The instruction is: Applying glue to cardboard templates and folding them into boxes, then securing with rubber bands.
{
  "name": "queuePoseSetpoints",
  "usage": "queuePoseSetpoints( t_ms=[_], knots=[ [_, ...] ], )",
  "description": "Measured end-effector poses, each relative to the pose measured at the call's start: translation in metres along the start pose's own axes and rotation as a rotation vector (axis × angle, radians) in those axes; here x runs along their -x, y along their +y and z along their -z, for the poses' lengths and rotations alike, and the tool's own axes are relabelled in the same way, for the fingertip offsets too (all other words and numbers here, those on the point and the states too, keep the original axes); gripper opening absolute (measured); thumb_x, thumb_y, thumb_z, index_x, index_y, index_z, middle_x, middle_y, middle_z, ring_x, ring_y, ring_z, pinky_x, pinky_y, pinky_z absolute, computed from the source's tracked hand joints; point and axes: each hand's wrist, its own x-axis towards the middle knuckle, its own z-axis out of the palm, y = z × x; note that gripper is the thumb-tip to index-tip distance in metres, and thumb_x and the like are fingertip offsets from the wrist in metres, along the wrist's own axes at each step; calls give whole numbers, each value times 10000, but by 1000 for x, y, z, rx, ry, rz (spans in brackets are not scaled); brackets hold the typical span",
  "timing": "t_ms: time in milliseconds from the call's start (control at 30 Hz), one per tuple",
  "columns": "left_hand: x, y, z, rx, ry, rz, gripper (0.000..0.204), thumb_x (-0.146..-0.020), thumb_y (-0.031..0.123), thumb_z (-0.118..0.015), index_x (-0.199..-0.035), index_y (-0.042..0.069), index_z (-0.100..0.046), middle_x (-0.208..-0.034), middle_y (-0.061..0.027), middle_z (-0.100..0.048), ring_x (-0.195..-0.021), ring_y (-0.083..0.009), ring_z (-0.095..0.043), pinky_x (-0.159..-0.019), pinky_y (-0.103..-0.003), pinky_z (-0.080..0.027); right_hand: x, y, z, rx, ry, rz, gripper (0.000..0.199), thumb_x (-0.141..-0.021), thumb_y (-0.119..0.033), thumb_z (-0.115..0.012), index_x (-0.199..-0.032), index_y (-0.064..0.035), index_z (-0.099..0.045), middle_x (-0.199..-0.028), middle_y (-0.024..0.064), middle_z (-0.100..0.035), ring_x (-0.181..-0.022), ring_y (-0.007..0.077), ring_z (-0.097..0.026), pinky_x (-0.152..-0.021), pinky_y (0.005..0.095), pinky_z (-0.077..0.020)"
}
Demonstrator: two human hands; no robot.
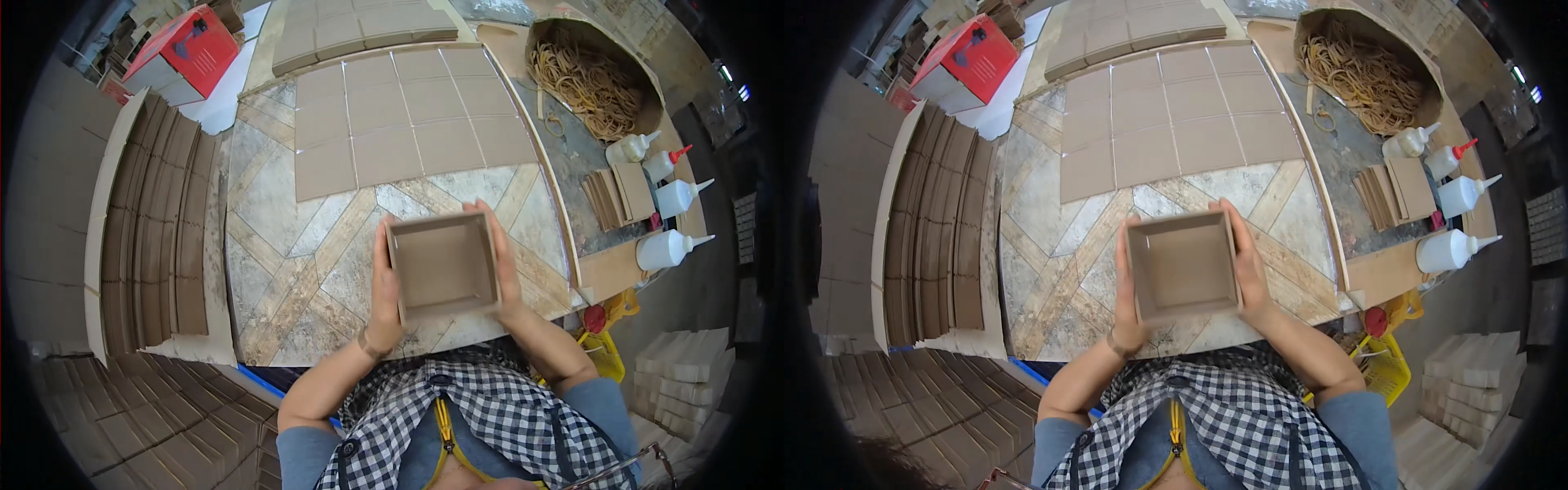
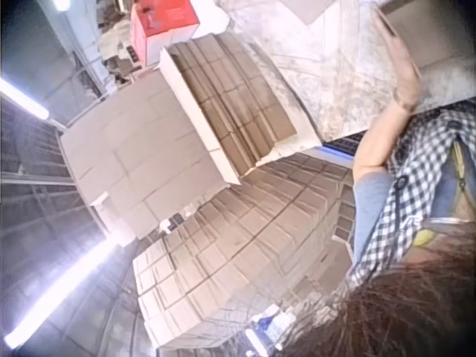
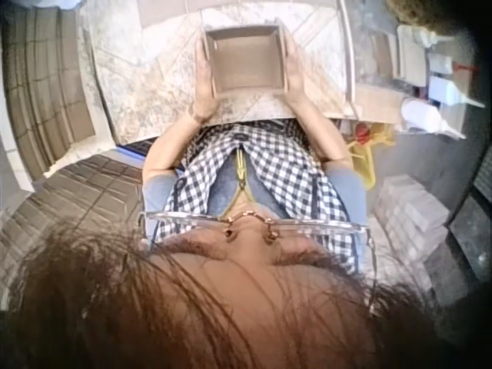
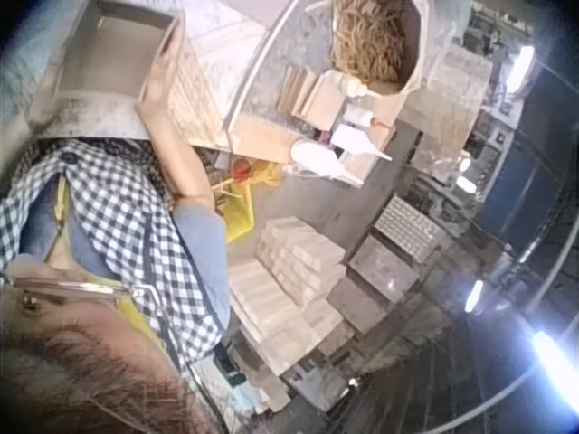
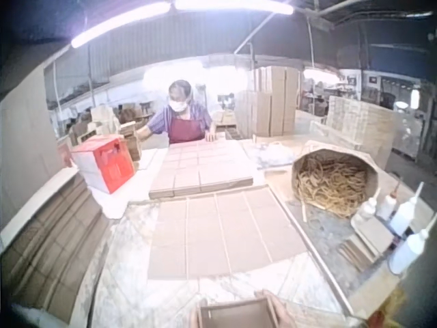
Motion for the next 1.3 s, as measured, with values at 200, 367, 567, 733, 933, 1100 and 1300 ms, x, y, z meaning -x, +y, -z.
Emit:
queuePoseSetpoints(
  t_ms=[200,367,567,733,933,1100,1300],
  knots=[
    [13,-30,-6,142,60,-29,788,-935,436,-414,-1501,64,-11,-1553,-119,-102,-1418,-258,-168,-1141,-416,-195,18,26,5,-99,55,-26,809,-937,-530,-392,-1466,27,-138,-1475,174,-275,-1358,263,-301,-1120,400,-229],
    [1,-22,-1,42,-6,33,826,-926,513,-392,-1501,64,-4,-1561,-119,-85,-1427,-253,-140,-1150,-409,-159,16,28,5,-195,85,-39,747,-951,-456,-402,-1449,54,-179,-1472,177,-292,-1373,265,-280,-1125,377,-206],
    [-3,-14,23,-167,171,-50,929,-882,586,-470,-1501,73,-5,-1559,-144,-110,-1429,-275,-146,-1145,-415,-154,-54,-12,96,173,437,-57,502,-938,-257,-532,-1333,29,-411,-1356,154,-470,-1267,235,-440,-1033,369,-349],
    [-2,-6,39,-119,274,-88,822,-920,526,-460,-1490,56,-99,-1488,-191,-271,-1382,-298,-264,-1119,-419,-210,-141,1,217,1105,674,-162,323,-881,-258,-594,-1038,23,-622,-1047,193,-648,-981,317,-632,-846,412,-496],
    [-2,-1,29,-124,325,-62,651,-968,385,-437,-1450,14,-206,-1342,-180,-433,-1245,-291,-443,-1063,-404,-314,-199,31,252,1226,689,-694,440,-780,-322,-653,-1066,12,-656,-1189,271,-578,-1126,374,-563,-949,432,-451],
    [-2,7,35,-182,327,-119,572,-976,324,-437,-1421,5,-272,-1253,-160,-481,-1152,-275,-513,-1034,-417,-357,-185,27,265,925,615,-411,243,-843,-192,-600,-972,14,-604,-871,157,-656,-813,240,-659,-686,360,-521],
    [-9,29,41,-355,169,-270,487,-938,118,-504,-1380,-8,-343,-1190,-132,-524,-1053,-231,-564,-972,-385,-426,-144,-54,161,588,375,-19,89,-880,-97,-567,-918,-19,-549,-652,38,-572,-577,82,-548,-506,244,-439]
  ],
)
